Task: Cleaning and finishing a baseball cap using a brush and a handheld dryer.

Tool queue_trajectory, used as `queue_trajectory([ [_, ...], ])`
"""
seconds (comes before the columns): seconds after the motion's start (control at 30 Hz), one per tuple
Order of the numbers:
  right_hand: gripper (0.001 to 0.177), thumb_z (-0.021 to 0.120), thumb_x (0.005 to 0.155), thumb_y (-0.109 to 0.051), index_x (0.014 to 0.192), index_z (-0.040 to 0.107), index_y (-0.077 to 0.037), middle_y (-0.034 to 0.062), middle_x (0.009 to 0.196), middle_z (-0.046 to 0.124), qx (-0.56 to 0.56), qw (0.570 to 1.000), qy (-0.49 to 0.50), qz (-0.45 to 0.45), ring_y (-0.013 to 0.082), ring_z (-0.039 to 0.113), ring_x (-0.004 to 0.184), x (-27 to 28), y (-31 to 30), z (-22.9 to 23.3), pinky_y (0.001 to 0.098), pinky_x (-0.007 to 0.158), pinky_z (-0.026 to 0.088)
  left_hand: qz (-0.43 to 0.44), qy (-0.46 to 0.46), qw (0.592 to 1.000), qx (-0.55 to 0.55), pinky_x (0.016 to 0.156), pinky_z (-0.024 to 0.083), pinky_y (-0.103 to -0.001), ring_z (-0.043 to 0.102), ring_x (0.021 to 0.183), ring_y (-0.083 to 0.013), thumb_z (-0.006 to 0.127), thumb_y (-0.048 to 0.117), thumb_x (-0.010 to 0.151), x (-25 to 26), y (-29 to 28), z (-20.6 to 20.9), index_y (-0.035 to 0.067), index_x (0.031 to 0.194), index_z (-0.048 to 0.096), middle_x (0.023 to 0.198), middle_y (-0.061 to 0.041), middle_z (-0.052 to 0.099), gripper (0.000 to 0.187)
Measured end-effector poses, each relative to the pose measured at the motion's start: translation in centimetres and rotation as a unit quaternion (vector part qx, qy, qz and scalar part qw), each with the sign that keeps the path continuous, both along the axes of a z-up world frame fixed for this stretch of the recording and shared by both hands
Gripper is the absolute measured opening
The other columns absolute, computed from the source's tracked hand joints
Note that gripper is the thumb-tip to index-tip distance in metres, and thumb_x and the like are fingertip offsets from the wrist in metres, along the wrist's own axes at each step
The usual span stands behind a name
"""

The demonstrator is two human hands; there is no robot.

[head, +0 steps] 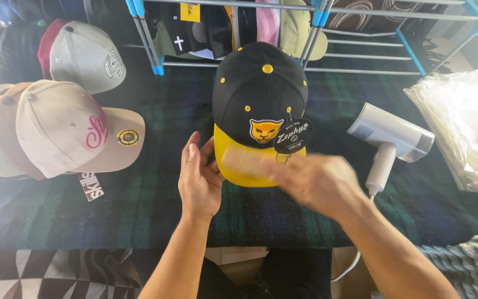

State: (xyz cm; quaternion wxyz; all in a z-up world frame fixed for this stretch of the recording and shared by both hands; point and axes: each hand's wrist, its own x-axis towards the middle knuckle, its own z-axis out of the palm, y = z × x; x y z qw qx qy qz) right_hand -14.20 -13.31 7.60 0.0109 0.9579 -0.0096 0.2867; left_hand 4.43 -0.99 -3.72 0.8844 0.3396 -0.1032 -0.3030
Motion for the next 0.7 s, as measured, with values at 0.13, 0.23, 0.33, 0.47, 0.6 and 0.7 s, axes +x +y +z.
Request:
queue_trajectory([
  [0.13,0.031,0.055,0.101,-0.028,0.125,0.074,-0.024,0.0046,0.068,0.059,0.011,1.000,-0.003,-0.013,0.0241,0.061,0.050,2.1,-1.3,-1.3,0.0386,0.047,0.052,-0.046,0.071,0.993,-0.077,0.091,0.060,-0.053,0.072,0.108,-0.0410,0.040,0.050,0.104,0.0,0.1,-1.0,0.017,0.146,0.044,0.136,-0.020,0.064,0.053],
  [0.23,0.034,0.053,0.106,-0.035,0.133,0.069,-0.023,0.0011,0.078,0.058,-0.031,0.999,0.004,-0.042,0.0179,0.062,0.060,3.8,-1.8,-2.9,0.0308,0.050,0.050,-0.074,0.072,0.992,-0.069,0.088,0.062,-0.048,0.073,0.107,-0.0378,0.037,0.056,0.103,-0.1,0.1,-0.5,0.013,0.146,0.045,0.134,-0.019,0.064,0.062],
  [0.33,0.043,0.042,0.106,-0.046,0.143,0.060,-0.033,0.0017,0.070,0.059,0.011,0.995,0.072,-0.066,0.0249,0.063,0.048,2.5,0.3,-2.5,0.0362,0.045,0.052,-0.075,0.070,0.990,-0.093,0.085,0.064,-0.049,0.074,0.101,-0.0368,0.035,0.060,0.104,0.1,0.1,-1.3,0.015,0.140,0.049,0.127,-0.017,0.068,0.060],
  [0.47,0.044,0.047,0.102,-0.045,0.140,0.066,-0.032,0.0040,0.076,0.069,0.182,0.944,0.274,-0.011,0.0266,0.071,0.064,-2.0,-0.5,-1.1,0.0385,0.058,0.054,-0.068,0.098,0.990,-0.071,0.075,0.062,-0.041,0.074,0.092,-0.0306,0.045,0.052,0.102,0.0,0.8,1.4,0.014,0.140,0.052,0.121,-0.018,0.071,0.054],
  [0.6,0.023,0.067,0.089,-0.023,0.101,0.084,-0.014,0.0124,0.073,0.079,0.369,0.927,0.060,-0.002,0.0336,0.077,0.062,-6.3,-5.0,-2.3,0.0397,0.054,0.062,0.133,-0.204,0.954,0.172,0.105,0.051,-0.037,0.060,0.122,-0.0212,0.058,0.025,0.104,-0.3,0.4,2.2,0.017,0.147,0.048,0.138,-0.008,0.059,0.045],
  [0.7,0.039,0.060,0.102,-0.016,0.139,0.068,-0.004,0.0205,0.097,0.075,0.273,0.946,-0.149,-0.087,0.0328,0.075,0.090,-6.1,-7.3,-1.6,0.0396,0.070,0.059,0.154,-0.355,0.892,0.232,0.112,0.042,-0.047,0.045,0.140,-0.0335,0.069,0.016,0.098,-2.1,-1.0,3.9,0.012,0.150,0.048,0.150,-0.013,0.046,0.057],
])
